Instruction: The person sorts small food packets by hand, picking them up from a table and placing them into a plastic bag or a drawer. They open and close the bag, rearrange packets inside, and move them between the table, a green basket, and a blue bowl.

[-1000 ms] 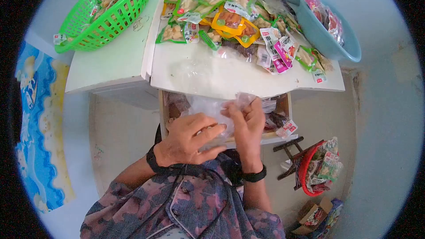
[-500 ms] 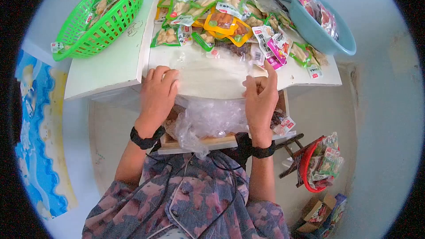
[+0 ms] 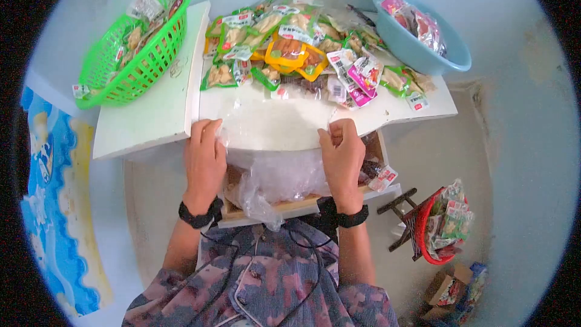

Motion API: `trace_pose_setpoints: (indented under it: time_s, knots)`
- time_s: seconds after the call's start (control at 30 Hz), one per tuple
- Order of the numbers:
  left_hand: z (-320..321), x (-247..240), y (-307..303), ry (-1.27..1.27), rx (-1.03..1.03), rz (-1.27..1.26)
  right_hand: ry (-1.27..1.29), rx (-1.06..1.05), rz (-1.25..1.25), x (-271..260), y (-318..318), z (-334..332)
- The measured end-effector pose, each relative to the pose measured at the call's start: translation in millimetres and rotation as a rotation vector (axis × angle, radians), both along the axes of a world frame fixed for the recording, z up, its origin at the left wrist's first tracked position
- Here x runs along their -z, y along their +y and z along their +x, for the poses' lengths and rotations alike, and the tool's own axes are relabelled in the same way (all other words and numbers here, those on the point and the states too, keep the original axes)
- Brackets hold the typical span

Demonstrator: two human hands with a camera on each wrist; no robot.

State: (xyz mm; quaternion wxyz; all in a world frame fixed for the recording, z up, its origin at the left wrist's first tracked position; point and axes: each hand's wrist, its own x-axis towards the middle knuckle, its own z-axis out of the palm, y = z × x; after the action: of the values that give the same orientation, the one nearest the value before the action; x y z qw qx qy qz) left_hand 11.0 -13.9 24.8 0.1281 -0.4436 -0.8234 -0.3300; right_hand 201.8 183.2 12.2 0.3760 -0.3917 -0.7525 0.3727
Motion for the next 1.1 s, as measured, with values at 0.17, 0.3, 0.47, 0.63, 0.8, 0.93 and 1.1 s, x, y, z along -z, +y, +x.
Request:
trace_pose_setpoints:
  time_s: [0.17, 0.3, 0.47, 0.63, 0.8, 0.93, 1.1]
  knots:
    - [53.0, -24.7, 16.6, -0.101, 0.26, 0.228, 0.189, -0.043, -0.17, -0.6, 3.5, -13.8]
    - [59.0, -39.0, 44.1, -0.398, 0.401, 0.213, 0.471, -0.208, -0.453, -14.0, -8.2, -45.8]
    - [39.3, -15.1, 72.8, -0.732, 0.514, 0.226, 0.541, -0.237, -0.681, -15.4, -13.9, -48.1]
    - [29.3, -9.3, 79.1, -0.873, 0.425, 0.169, 0.565, -0.474, -0.717, -12.9, -19.0, -32.5]
    - [15.2, 13.9, 79.8, -1.012, 0.456, 0.261, 0.543, -0.513, -0.578, -9.5, -22.1, -34.9]
    - [12.8, 11.5, 74.7, -1.085, 0.479, 0.327, 0.387, -0.436, -0.398, 0.9, -24.4, -40.4]
    - [9.2, 8.1, 72.4, -1.161, 0.464, 0.399, 0.269, -0.342, -0.354, 10.5, -15.8, -40.5]
